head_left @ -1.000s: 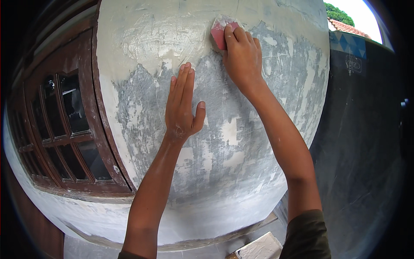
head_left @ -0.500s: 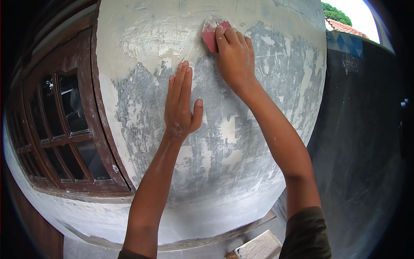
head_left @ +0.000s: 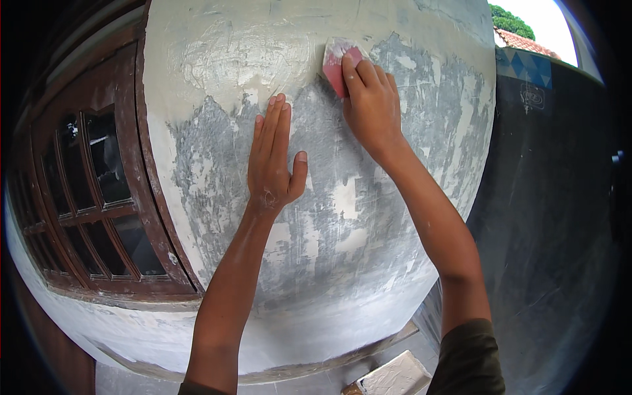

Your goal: The person applies putty to a damaged exterior wall using a putty knife, taking the putty from a filler tray and spreading it onto the wall.

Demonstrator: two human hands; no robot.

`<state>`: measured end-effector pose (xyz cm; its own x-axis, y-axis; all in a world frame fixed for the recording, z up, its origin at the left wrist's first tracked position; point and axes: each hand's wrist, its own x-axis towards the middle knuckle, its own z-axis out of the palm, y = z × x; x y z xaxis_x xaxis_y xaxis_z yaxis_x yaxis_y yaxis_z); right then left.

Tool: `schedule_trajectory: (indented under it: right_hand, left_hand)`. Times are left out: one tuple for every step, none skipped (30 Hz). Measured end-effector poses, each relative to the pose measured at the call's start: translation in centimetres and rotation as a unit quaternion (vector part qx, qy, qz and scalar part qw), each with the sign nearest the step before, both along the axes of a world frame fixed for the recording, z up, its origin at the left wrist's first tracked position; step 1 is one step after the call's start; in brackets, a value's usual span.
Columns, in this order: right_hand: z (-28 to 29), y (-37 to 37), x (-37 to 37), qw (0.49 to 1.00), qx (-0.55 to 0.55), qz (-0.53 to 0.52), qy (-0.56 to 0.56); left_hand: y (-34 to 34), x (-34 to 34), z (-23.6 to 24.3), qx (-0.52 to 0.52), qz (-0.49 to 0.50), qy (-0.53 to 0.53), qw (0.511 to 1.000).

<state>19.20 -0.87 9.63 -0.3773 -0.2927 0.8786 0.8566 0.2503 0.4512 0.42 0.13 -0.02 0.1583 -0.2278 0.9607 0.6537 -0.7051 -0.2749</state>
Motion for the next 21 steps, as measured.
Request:
schedule_trajectory:
  right_hand:
    - [0.9, 0.3, 0.3, 1.0, 0.009, -0.015, 0.007]
    - [0.7, 0.6, 0.2, 1.0, 0.009, -0.014, 0.008]
    - [0.2, 1.1, 0.2, 0.999, 0.01, -0.04, 0.003]
    - [-0.3, 1.6, 0.2, 0.998, 0.011, -0.066, -0.001]
    - [-1.7, 1.9, -0.3, 0.998, 0.01, -0.063, -0.002]
    - [-4.0, 1.7, -0.7, 0.998, -0.018, -0.06, -0.009]
    - [-6.1, 1.2, -1.1, 0.997, -0.046, -0.055, -0.017]
    - [-8.0, 0.3, -1.2, 0.996, -0.07, -0.036, -0.033]
    - [-9.4, -0.3, -1.2, 0.994, -0.095, -0.016, -0.05]
    - [-9.8, -0.5, -1.2, 0.994, -0.09, 0.012, -0.067]
    - [-8.9, -0.9, -1.1, 0.994, -0.088, 0.012, -0.067]
    - [-7.2, -1.5, -0.8, 0.996, -0.069, 0.019, -0.048]
    - [-5.4, -1.9, -0.7, 0.998, -0.05, 0.028, -0.029]
    - [-3.3, -1.6, -0.3, 1.0, -0.018, 0.02, -0.008]
    - [-1.4, -1.2, -0.1, 1.0, 0.0, 0.011, 0.007]
    - [0.3, -0.3, 0.1, 1.0, 0.009, -0.003, 0.016]
    - [1.4, 0.4, 0.2, 0.999, 0.018, -0.016, 0.024]
    - [1.7, 0.8, 0.5, 0.999, 0.018, -0.017, 0.025]
    - [1.7, 1.4, 0.9, 0.999, 0.022, -0.042, 0.022]
    - [1.4, 2.1, 1.1, 0.997, 0.026, -0.066, 0.019]
    - [0.3, 2.2, 0.7, 0.998, 0.025, -0.062, 0.017]
  left_hand:
    - [0.0, 0.2, 0.1, 0.0, 0.001, 0.001, 1.0]
    - [0.1, 0.2, 0.1, 0.0, 0.002, 0.002, 1.0]
    - [0.1, 0.2, 0.0, 0.0, -0.002, 0.001, 1.0]
    - [0.2, 0.3, 0.1, 0.0, -0.008, 0.001, 1.0]
    - [0.3, 0.1, 0.0, -0.002, -0.004, 0.0, 1.0]
    - [0.3, 0.1, -0.1, -0.003, -0.005, -0.001, 1.0]
    - [0.3, -0.2, -0.2, -0.004, -0.004, -0.002, 1.0]
    - [0.4, -0.2, -0.2, -0.004, -0.003, -0.002, 1.0]
    - [0.4, -0.3, -0.2, -0.004, -0.001, -0.003, 1.0]
    - [0.5, -0.5, -0.3, -0.006, 0.001, -0.003, 1.0]
    - [0.4, -0.5, -0.2, -0.004, 0.001, -0.004, 1.0]
    - [0.3, -0.5, -0.2, -0.002, 0.014, -0.001, 1.0]
    - [0.2, -0.5, -0.2, 0.0, 0.027, 0.001, 1.0]
    - [0.2, -0.2, -0.1, -0.001, 0.024, 0.004, 1.0]
    - [0.2, -0.1, -0.1, 0.002, 0.027, 0.002, 1.0]
    - [0.1, 0.0, 0.0, 0.006, 0.029, 0.0, 1.0]
    - [0.1, 0.1, 0.1, 0.006, 0.029, 0.0, 1.0]
    - [0.2, 0.2, 0.1, 0.007, 0.024, 0.001, 1.0]
    - [0.2, 0.4, 0.2, 0.009, 0.019, 0.003, 1.0]
    - [0.2, 0.3, 0.2, 0.009, 0.019, 0.004, 1.0]
    - [0.3, 0.1, 0.1, 0.007, 0.019, 0.0, 1.0]
